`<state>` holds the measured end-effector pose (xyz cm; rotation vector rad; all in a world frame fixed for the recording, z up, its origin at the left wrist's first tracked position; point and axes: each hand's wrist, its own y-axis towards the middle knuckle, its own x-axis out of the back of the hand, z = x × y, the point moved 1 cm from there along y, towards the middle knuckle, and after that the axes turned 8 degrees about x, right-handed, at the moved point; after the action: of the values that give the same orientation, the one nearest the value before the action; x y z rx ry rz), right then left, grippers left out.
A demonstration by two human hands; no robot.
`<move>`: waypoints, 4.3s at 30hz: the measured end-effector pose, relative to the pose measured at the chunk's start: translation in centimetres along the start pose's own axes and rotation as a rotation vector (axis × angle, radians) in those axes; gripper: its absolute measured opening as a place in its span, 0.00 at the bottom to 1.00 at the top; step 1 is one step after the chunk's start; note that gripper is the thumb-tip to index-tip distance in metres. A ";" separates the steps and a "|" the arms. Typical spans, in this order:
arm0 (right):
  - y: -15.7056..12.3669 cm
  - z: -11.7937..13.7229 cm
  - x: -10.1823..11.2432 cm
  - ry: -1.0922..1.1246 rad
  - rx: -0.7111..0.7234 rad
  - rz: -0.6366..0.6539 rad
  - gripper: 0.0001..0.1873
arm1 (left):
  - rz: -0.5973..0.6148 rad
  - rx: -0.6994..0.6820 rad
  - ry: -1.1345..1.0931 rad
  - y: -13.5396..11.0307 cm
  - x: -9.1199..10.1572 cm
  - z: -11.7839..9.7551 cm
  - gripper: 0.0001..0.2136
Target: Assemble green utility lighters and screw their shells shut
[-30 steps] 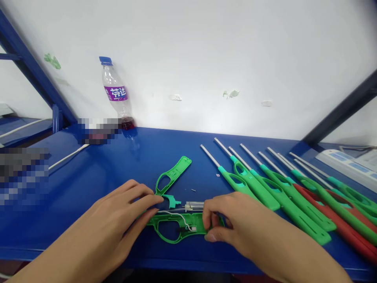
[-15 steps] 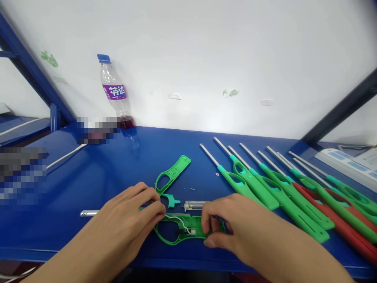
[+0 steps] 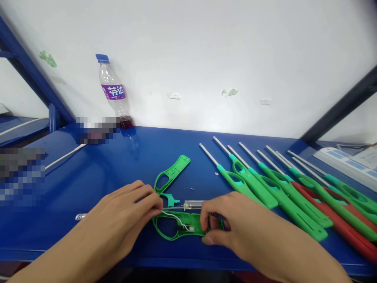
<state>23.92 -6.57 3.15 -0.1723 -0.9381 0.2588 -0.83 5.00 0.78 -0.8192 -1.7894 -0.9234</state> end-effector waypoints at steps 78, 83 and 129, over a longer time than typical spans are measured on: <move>-3.0 -0.6 3.8 0.079 0.109 -0.646 0.16 | -0.033 0.037 0.319 9.2 5.3 2.6 0.15; -3.1 -1.8 4.1 0.043 0.109 -0.682 0.18 | 0.046 0.131 0.346 17.0 4.1 10.3 0.15; -0.8 -3.7 4.8 0.049 0.064 -0.552 0.20 | 0.012 0.444 0.098 23.2 4.1 14.0 0.17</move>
<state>29.74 -6.08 4.89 0.1407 -0.8922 -0.2246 11.19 29.08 6.14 -0.4906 -1.8076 -0.5162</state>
